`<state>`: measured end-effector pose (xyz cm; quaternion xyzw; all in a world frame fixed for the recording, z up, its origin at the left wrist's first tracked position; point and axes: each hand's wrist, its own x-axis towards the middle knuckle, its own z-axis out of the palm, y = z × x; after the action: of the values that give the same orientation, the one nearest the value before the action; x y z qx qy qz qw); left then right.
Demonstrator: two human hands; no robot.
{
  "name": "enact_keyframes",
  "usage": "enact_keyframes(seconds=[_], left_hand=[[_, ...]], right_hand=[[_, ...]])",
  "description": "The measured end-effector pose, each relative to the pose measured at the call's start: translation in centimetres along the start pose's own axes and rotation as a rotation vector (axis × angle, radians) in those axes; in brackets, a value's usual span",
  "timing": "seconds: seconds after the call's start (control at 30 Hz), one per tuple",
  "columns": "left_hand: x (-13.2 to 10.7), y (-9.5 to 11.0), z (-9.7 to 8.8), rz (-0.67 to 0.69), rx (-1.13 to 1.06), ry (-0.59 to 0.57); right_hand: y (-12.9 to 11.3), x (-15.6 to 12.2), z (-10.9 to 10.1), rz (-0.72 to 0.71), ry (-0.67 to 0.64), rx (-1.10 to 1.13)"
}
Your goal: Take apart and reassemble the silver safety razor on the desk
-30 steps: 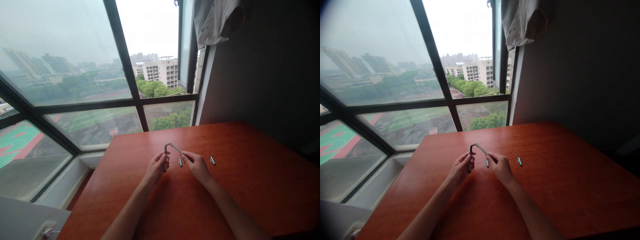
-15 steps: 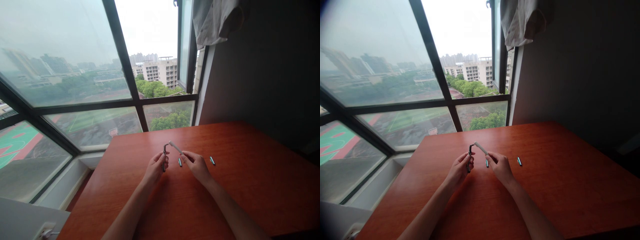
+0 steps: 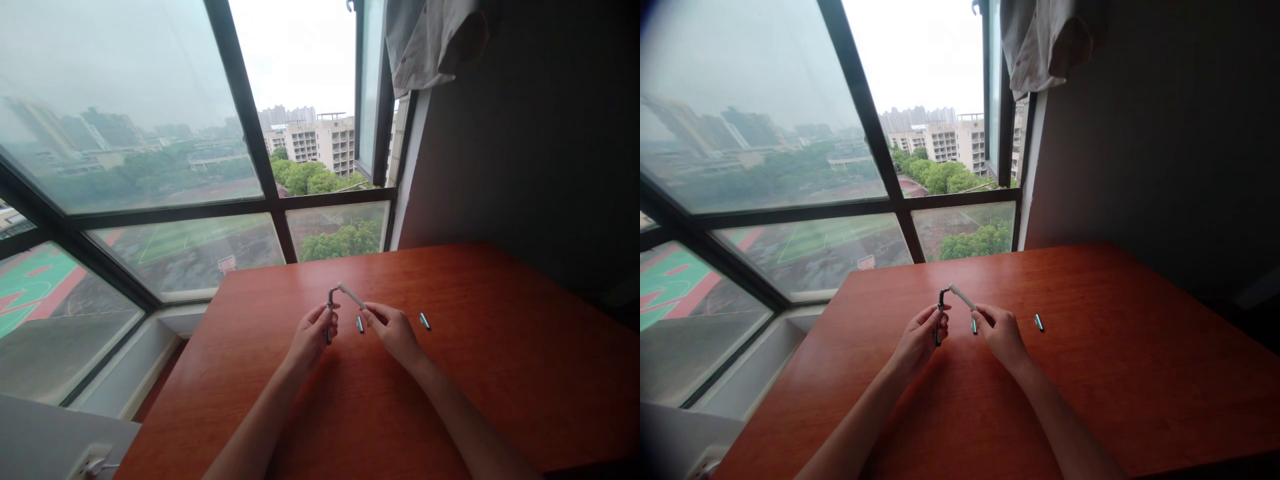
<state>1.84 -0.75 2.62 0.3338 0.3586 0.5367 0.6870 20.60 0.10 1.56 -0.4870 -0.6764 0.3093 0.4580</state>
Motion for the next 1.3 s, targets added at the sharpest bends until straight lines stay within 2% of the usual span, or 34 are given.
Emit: enact_keyframes(seconds=[0.13,0.8,1.3], left_hand=[[0.09,-0.02,-0.05,0.009,0.008,0.005],[0.07,-0.07,-0.27,0.021,-0.003,-0.015],[0.12,-0.17,-0.24,0.012,0.006,-0.003]], right_hand=[[0.01,-0.02,0.05,-0.019,-0.031,0.021],[0.14,0.12,-0.21,0.008,0.026,-0.031],[0.07,-0.06,0.01,-0.027,-0.034,0.007]])
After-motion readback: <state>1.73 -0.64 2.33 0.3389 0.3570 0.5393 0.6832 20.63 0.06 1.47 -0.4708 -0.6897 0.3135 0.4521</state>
